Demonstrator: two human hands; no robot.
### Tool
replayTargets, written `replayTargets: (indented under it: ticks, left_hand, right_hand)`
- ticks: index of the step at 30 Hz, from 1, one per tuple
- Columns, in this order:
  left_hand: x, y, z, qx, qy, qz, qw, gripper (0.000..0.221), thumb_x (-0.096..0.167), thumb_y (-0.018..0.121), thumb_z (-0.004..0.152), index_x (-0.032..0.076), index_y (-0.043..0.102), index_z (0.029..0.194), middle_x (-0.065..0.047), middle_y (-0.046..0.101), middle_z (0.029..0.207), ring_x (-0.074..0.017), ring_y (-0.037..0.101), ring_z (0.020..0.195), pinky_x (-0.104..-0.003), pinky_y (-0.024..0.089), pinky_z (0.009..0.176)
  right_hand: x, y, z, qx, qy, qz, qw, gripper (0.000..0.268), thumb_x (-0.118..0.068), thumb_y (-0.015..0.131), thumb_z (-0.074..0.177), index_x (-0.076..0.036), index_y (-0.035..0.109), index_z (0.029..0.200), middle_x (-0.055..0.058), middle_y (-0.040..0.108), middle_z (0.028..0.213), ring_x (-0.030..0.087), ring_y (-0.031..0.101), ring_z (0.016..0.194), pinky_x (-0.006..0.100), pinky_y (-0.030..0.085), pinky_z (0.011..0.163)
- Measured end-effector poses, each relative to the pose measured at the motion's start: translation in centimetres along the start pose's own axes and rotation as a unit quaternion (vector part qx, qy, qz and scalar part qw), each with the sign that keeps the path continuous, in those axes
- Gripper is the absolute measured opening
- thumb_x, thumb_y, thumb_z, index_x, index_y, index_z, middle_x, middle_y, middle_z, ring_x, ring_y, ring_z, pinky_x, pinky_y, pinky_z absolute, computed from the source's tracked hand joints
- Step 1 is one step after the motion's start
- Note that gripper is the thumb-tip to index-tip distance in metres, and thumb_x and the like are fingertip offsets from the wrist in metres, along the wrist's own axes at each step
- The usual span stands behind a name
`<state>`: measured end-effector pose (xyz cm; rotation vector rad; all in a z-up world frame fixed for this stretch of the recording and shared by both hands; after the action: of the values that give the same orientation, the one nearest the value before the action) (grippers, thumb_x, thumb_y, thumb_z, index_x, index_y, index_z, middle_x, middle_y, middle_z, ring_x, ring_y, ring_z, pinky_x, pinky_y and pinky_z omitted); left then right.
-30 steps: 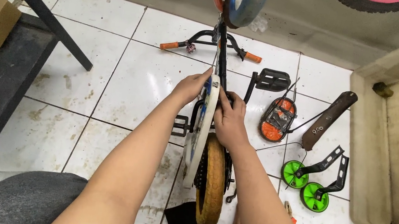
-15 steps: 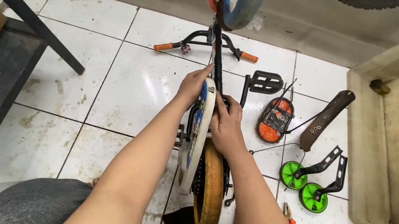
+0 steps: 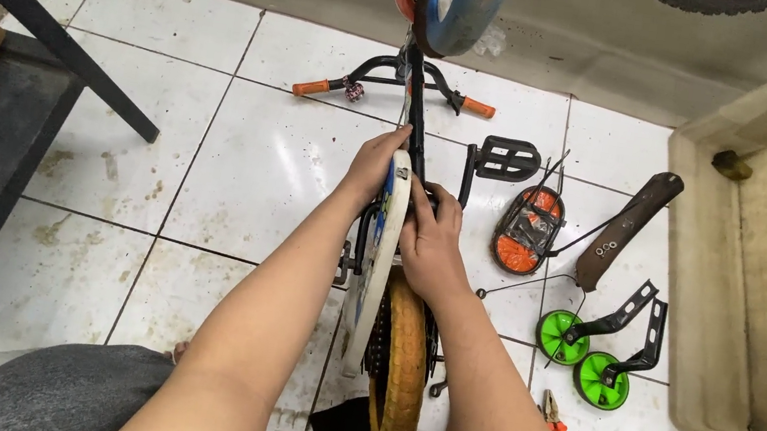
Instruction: Removing and reinstalling a plastic chain guard on a small bicycle using a screwdriver.
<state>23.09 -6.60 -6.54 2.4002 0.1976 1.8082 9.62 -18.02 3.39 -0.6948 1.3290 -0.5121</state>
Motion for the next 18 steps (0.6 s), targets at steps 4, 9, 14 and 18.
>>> replayTargets:
  ticks: [4, 9, 14, 18]
  left_hand:
    - [3.3, 0.1, -3.4, 0.003, 0.012, 0.066, 0.998, 0.066, 0.063, 0.064, 0.095, 0.005, 0.073, 0.124, -0.019, 0.069, 0.124, -0.0412, 0.056, 0.130, -0.049, 0.040, 0.111]
    - [8.6, -0.7, -7.4, 0.040, 0.006, 0.258, 0.965, 0.077, 0.082, 0.047, 0.091, 0.014, 0.077, 0.112, -0.014, 0.074, 0.116, -0.0389, 0.063, 0.123, -0.048, 0.047, 0.104]
    - [7.3, -2.6, -9.1, -0.056, -0.084, 0.333, 0.937, 0.106, 0.094, 0.035, 0.083, 0.006, 0.063, 0.136, -0.020, 0.064, 0.134, -0.0399, 0.064, 0.122, -0.051, 0.047, 0.106]
    - [-6.2, -4.0, -6.0, -0.281, -0.326, 0.200, 0.880, 0.117, 0.100, 0.009, 0.079, 0.024, 0.017, 0.168, 0.002, 0.022, 0.171, -0.0454, 0.017, 0.153, -0.087, 0.008, 0.106]
  right_hand:
    - [0.0, 0.1, -0.2, -0.004, 0.000, 0.005, 1.000, 0.060, -0.018, 0.037, 0.101, -0.023, 0.032, 0.161, 0.019, 0.034, 0.145, 0.042, 0.025, 0.145, 0.054, 0.025, 0.123]
    - [-0.1, -0.1, 0.2, -0.009, 0.002, 0.017, 1.000, 0.060, -0.020, 0.036, 0.101, -0.024, 0.031, 0.161, 0.019, 0.033, 0.149, 0.043, 0.022, 0.146, 0.056, 0.023, 0.123]
    - [0.5, 0.3, 0.2, -0.015, 0.004, 0.024, 1.000, 0.060, -0.020, 0.036, 0.102, -0.025, 0.029, 0.162, 0.018, 0.031, 0.150, 0.042, 0.021, 0.147, 0.057, 0.020, 0.123]
    - [0.5, 0.3, 0.3, -0.019, 0.009, 0.031, 0.999, 0.061, -0.019, 0.037, 0.102, -0.024, 0.028, 0.162, 0.019, 0.031, 0.150, 0.043, 0.020, 0.147, 0.058, 0.016, 0.124]
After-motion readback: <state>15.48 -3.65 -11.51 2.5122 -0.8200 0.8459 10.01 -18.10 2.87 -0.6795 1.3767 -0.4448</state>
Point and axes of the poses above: each hand's wrist, its own z-axis towards the middle knuckle, its own y-axis out of the palm, x = y × z, the point moved 8 cm from there along z, towards the middle knuckle
